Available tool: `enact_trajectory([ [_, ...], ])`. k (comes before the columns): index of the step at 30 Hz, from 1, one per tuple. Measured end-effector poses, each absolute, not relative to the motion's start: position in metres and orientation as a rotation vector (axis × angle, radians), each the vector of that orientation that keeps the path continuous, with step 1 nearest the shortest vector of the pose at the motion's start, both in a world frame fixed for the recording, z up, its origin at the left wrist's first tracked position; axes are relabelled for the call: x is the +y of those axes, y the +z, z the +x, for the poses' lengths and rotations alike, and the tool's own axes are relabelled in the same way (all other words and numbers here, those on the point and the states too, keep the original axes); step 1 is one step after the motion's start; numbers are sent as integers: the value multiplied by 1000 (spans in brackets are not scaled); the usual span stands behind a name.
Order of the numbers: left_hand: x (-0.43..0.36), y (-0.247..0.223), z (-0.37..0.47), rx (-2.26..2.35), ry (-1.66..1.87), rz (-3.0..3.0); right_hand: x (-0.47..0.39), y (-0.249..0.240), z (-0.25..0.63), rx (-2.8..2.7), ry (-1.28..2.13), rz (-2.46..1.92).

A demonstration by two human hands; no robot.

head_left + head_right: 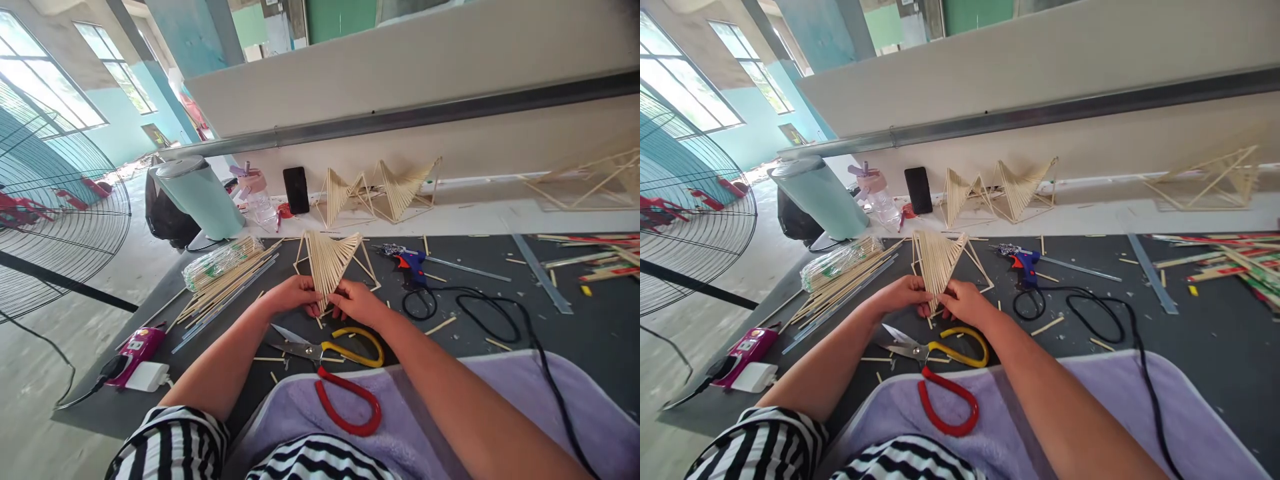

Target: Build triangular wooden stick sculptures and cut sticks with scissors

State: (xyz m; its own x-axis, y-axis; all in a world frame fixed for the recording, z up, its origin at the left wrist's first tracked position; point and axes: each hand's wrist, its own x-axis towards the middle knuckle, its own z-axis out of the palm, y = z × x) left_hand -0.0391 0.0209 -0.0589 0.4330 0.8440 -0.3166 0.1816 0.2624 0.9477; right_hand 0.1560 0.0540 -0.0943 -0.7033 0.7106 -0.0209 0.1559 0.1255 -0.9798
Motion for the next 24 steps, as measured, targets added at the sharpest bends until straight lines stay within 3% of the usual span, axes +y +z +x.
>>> enact_trajectory([
  [24,25,-42,-39,1193,624,1440,54,-75,156,-1905,1552,-776],
])
